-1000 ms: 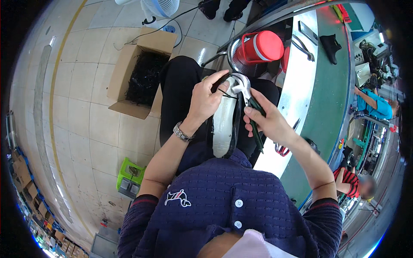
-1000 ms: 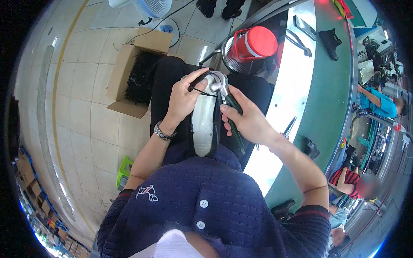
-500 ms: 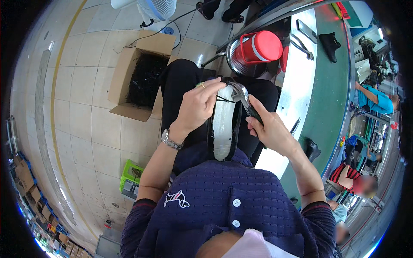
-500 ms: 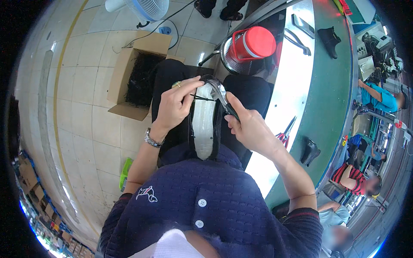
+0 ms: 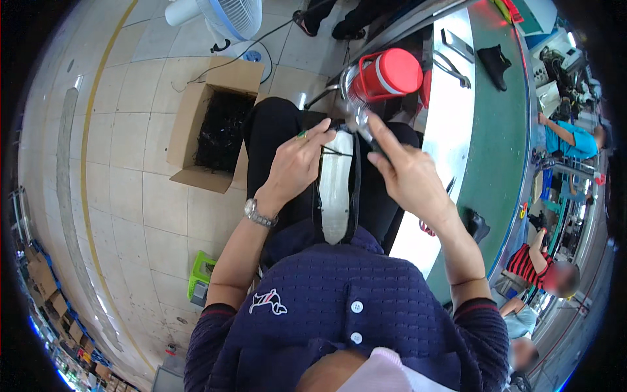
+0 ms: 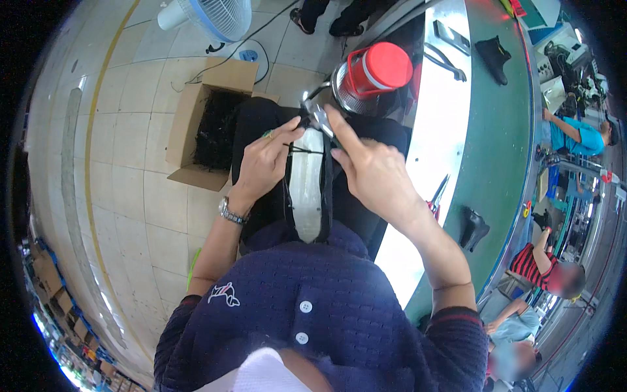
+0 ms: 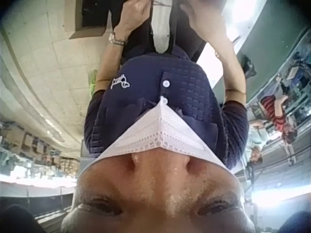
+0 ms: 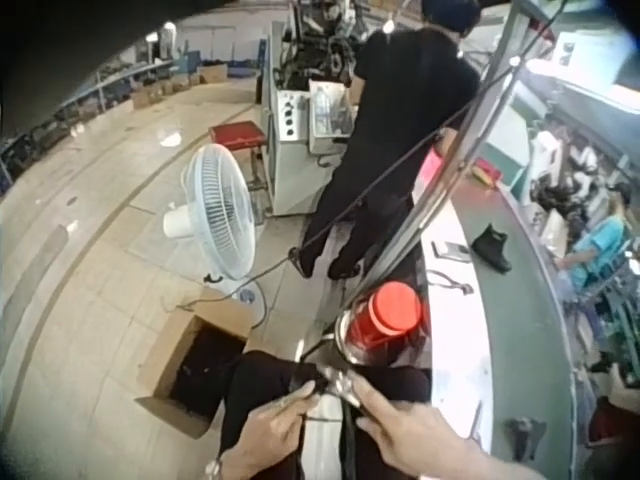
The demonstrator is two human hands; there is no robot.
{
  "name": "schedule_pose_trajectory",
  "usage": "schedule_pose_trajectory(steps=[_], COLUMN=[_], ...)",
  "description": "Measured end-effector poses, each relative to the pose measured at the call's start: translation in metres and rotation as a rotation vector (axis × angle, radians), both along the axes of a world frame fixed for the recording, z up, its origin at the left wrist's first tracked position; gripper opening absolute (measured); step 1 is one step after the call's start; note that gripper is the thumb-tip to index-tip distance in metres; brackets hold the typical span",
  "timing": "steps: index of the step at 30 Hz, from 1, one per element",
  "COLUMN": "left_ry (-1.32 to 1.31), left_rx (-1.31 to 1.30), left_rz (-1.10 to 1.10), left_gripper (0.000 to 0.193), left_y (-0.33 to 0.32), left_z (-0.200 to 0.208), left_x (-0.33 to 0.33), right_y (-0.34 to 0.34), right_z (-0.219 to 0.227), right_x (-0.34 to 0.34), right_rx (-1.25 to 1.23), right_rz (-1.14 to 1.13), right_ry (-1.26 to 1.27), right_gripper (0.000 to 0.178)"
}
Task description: Applying adhesive and trimming excess material on shoe components in a factory setting.
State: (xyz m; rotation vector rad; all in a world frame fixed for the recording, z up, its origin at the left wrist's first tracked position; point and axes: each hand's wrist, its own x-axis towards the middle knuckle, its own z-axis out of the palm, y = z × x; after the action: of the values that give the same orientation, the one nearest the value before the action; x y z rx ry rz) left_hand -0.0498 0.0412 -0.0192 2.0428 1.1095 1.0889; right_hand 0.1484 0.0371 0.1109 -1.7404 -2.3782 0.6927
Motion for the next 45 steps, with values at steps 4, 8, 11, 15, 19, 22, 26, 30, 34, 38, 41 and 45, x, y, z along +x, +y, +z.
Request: schedule_pose_trajectory(steps=[4, 8, 11, 15, 19, 22, 26, 30, 34, 38, 41, 45], left_ry=[0.003, -0.005, -0.018, -0.032, -0.142, -0.103, 0.125, 0.148, 0.170, 0.168, 0.096, 0.007], left_rx=[-0.047, 0.024, -0.027, -0.162, -0.262, -0.204, -0.047, -0.039, -0.114, -0.173, -0.119, -0.235], left_rz=[0.002, 0.010, 0.046, 0.021, 0.061, 0.073, 0.003, -0.027, -0.005, 0.049, 0.061, 0.137], left_gripper=[0.026, 0.026, 0.025, 0.027, 0.034, 0.043, 0.053, 0.056, 0.050, 0.052, 0.049, 0.044], left_y=[0.003, 0.000, 0.004, 0.003, -0.004, -0.001, 0.003, 0.004, 0.004, -0.001, -0.002, -0.007], left_z=[0.003, -0.002, 0.002, 0.012, 0.009, 0.015, 0.023, 0.024, 0.022, 0.029, 0.026, 0.026], left_x=[0.008, 0.002, 0.003, 0.007, 0.002, 0.007, 0.014, 0.006, 0.009, 0.011, 0.008, 0.007], right_y=[-0.014, -0.009, 0.005, -0.012, -0.017, -0.045, -0.058, -0.071, -0.127, -0.203, -0.234, -0.231], right_z=[-0.022, -0.030, -0.005, -0.044, -0.044, -0.056, -0.111, -0.163, -0.177, -0.177, -0.179, -0.162], right_x=[-0.002, 0.008, -0.003, 0.003, 0.019, 0.043, 0.124, 0.176, 0.203, 0.207, 0.200, 0.198], right_rx=[0.238, -0.020, 0.067, 0.158, -0.060, -0.067, -0.006, 0.025, 0.253, 0.248, 0.109, -0.273], right_rz=[-0.162, 0.002, 0.064, 0.005, -0.035, -0.477, -0.868, -1.047, -0.996, -1.236, -1.293, -1.414], right_ry=[0.181, -0.090, -0.086, -0.006, 0.041, 0.391, 0.084, 0.037, 0.013, -0.171, -0.102, 0.709], right_gripper=[0.064, 0.064, 0.063, 0.064, 0.064, 0.059, 0.056, 0.064, 0.052, 0.043, 0.043, 0.036])
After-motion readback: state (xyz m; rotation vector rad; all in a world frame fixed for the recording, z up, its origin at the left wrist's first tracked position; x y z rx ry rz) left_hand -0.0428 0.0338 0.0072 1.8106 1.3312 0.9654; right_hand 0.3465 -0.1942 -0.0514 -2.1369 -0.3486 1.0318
